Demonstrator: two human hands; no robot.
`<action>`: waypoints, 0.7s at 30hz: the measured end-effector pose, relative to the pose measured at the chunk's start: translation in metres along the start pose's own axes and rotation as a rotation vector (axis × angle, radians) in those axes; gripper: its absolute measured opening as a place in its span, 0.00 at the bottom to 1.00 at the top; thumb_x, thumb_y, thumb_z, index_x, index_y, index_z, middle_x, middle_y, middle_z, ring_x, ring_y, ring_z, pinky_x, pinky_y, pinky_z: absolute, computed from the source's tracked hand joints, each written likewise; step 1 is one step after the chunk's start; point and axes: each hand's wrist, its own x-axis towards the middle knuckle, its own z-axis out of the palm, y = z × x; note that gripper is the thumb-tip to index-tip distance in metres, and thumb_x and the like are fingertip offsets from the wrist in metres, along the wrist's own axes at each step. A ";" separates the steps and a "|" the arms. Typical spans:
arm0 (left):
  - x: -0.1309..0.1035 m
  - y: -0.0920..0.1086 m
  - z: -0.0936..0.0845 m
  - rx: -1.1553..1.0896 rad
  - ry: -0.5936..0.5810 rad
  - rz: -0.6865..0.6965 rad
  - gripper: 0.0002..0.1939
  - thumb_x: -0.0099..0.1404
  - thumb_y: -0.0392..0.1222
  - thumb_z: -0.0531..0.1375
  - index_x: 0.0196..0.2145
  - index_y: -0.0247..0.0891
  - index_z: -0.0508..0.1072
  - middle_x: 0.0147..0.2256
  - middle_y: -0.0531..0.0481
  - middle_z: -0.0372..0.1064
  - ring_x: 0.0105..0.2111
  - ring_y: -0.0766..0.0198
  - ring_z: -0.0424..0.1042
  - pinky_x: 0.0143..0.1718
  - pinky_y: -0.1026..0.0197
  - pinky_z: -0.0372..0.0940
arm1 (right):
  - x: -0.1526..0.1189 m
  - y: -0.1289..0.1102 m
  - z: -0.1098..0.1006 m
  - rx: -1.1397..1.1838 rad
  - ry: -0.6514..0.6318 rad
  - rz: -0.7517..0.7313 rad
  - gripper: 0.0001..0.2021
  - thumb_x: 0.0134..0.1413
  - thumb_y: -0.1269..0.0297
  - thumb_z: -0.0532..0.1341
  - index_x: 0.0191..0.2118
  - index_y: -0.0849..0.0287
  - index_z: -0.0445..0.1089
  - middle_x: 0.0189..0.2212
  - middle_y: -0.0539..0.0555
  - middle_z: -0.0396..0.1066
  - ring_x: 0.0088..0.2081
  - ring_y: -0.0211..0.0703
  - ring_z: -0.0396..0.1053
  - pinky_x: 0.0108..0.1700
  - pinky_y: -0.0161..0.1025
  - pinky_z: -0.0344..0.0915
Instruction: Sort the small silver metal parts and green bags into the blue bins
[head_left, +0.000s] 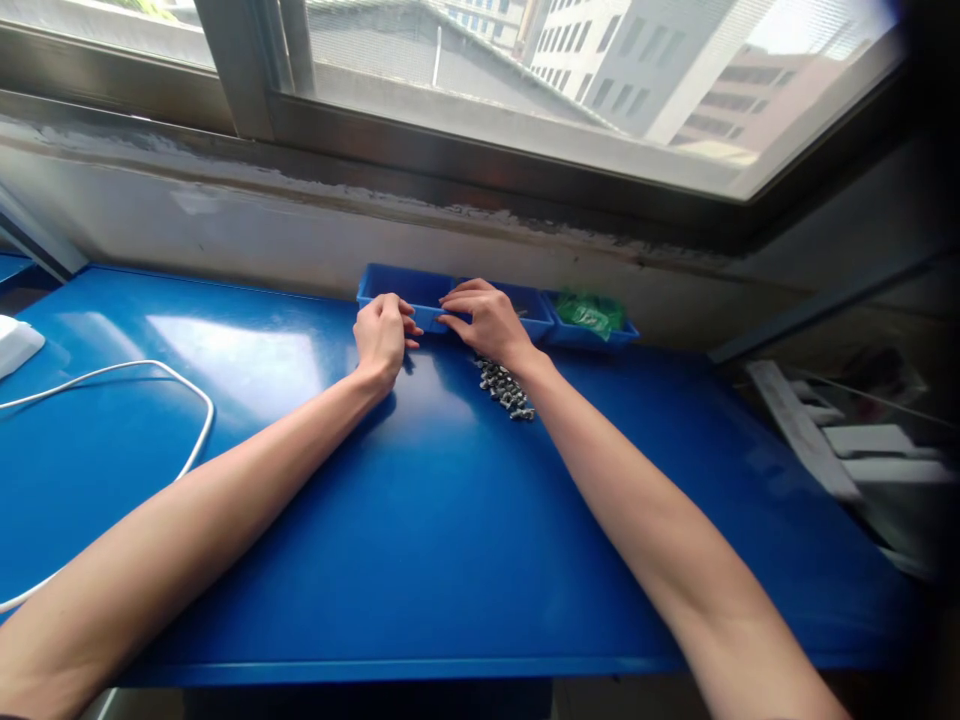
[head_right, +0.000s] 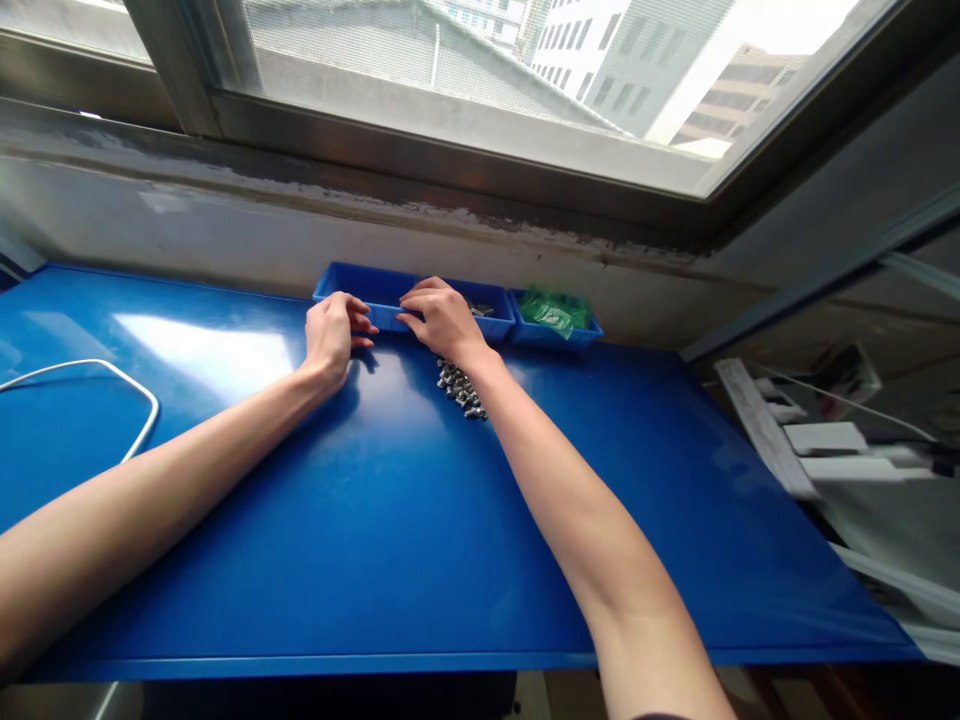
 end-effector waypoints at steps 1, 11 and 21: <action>0.001 -0.001 0.000 -0.008 -0.011 0.010 0.10 0.63 0.44 0.55 0.27 0.39 0.71 0.24 0.52 0.68 0.26 0.63 0.75 0.22 0.66 0.67 | -0.003 -0.002 -0.001 -0.011 0.003 -0.007 0.08 0.61 0.65 0.67 0.43 0.58 0.83 0.45 0.58 0.83 0.53 0.55 0.76 0.57 0.51 0.73; 0.000 -0.006 0.001 0.037 -0.079 0.048 0.15 0.65 0.49 0.57 0.23 0.41 0.67 0.23 0.50 0.70 0.25 0.62 0.74 0.25 0.64 0.66 | -0.042 0.002 -0.025 -0.258 -0.061 0.256 0.14 0.59 0.56 0.69 0.47 0.59 0.76 0.42 0.63 0.78 0.47 0.63 0.71 0.49 0.58 0.69; -0.001 -0.013 0.000 0.227 -0.211 0.127 0.15 0.62 0.50 0.59 0.32 0.36 0.81 0.35 0.45 0.80 0.36 0.54 0.78 0.33 0.58 0.74 | -0.049 0.014 -0.033 -0.202 -0.142 0.206 0.09 0.67 0.62 0.61 0.47 0.53 0.78 0.43 0.59 0.78 0.47 0.57 0.69 0.49 0.52 0.65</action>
